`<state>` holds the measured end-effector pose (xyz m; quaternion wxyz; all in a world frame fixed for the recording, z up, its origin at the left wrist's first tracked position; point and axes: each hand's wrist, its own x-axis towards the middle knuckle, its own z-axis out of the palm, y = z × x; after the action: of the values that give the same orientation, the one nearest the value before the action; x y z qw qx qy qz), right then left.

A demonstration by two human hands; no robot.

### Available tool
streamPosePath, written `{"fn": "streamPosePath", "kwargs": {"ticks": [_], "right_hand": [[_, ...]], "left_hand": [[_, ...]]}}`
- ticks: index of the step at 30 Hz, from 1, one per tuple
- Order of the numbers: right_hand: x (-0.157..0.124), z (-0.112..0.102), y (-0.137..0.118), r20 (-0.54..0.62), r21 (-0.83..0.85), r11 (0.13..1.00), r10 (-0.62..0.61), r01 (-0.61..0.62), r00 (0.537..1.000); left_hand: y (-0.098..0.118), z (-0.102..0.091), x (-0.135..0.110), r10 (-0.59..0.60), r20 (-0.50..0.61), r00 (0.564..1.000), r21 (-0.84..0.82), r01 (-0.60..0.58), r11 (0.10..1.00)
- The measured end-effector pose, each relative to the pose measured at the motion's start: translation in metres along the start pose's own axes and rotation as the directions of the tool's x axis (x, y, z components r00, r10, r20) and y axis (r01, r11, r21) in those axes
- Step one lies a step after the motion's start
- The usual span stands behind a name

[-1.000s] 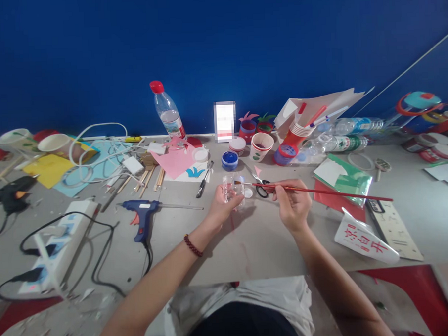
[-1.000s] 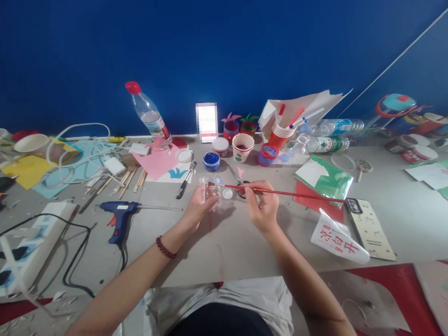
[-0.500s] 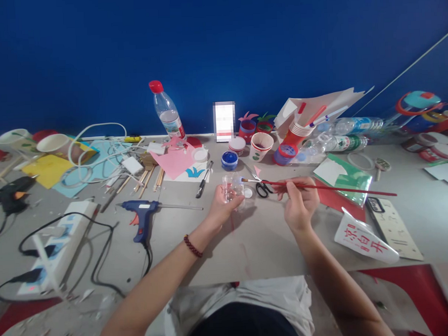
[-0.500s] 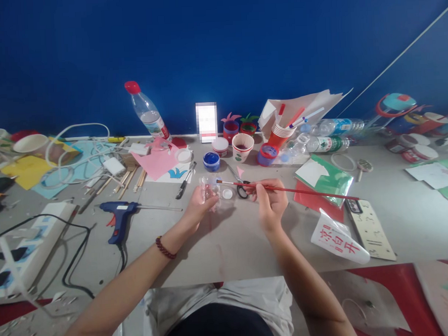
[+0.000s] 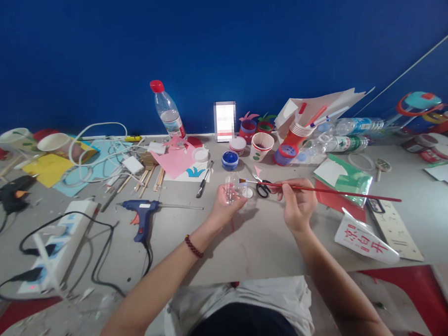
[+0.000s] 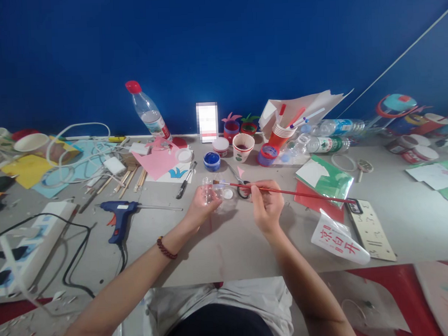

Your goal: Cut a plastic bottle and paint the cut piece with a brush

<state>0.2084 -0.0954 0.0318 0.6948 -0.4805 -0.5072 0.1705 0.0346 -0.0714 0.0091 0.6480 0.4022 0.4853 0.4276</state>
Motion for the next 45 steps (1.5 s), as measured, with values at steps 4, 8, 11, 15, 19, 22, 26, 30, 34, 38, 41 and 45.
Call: {"fn": "streamPosePath", "kwargs": {"ticks": [4, 8, 11, 15, 19, 22, 26, 30, 34, 38, 41, 45], "right_hand": [[0.002, -0.003, 0.003, -0.046, -0.035, 0.999, -0.025, 0.024, 0.999], [0.003, -0.006, 0.007, -0.081, -0.054, 0.998, -0.028, 0.024, 0.996], [0.001, -0.006, 0.008, -0.072, 0.035, 0.999, 0.043, -0.04, 0.996], [-0.004, -0.002, 0.004, 0.042, 0.134, 0.984, 0.113, -0.118, 0.993], [-0.006, 0.001, -0.001, 0.104, 0.042, 0.996, 0.078, -0.083, 0.991], [-0.006, 0.001, -0.001, 0.094, -0.004, 0.999, 0.046, -0.046, 0.994], [-0.007, -0.002, 0.003, 0.06, -0.056, 0.998, 0.006, -0.002, 0.998], [-0.006, -0.005, 0.008, 0.034, -0.118, 0.993, 0.0, 0.004, 0.999], [-0.002, -0.005, 0.009, -0.008, -0.152, 0.988, 0.001, -0.002, 1.0], [0.004, -0.003, 0.005, -0.102, -0.061, 0.997, 0.03, -0.037, 0.994], [0.009, -0.003, 0.004, -0.133, 0.048, 0.996, 0.082, -0.076, 0.988], [0.014, -0.005, 0.006, -0.117, 0.125, 0.988, 0.11, -0.095, 0.987]], "left_hand": [[-0.003, -0.003, 0.003, 0.005, -0.003, 1.0, -0.005, -0.005, 1.0], [-0.006, -0.007, 0.005, -0.003, 0.012, 1.0, -0.019, 0.003, 1.0], [-0.006, -0.008, 0.006, -0.01, 0.029, 1.0, -0.023, 0.01, 1.0], [-0.006, -0.006, 0.005, 0.0, 0.029, 1.0, -0.026, 0.001, 1.0], [-0.004, -0.004, 0.005, -0.005, 0.021, 1.0, -0.038, 0.006, 0.999], [-0.005, -0.005, 0.006, -0.022, 0.018, 1.0, -0.04, 0.023, 0.999], [-0.007, -0.008, 0.008, -0.03, 0.018, 0.999, -0.048, 0.031, 0.998], [-0.008, -0.009, 0.009, -0.035, 0.01, 0.999, -0.085, 0.035, 0.996], [-0.004, -0.01, 0.009, -0.044, 0.03, 0.999, -0.141, 0.048, 0.989], [0.001, -0.016, 0.009, -0.08, 0.115, 0.99, -0.251, 0.107, 0.962], [0.004, -0.021, 0.009, -0.097, 0.241, 0.966, -0.295, 0.168, 0.941], [0.006, -0.027, 0.01, -0.148, 0.382, 0.912, -0.395, 0.306, 0.866]]}}
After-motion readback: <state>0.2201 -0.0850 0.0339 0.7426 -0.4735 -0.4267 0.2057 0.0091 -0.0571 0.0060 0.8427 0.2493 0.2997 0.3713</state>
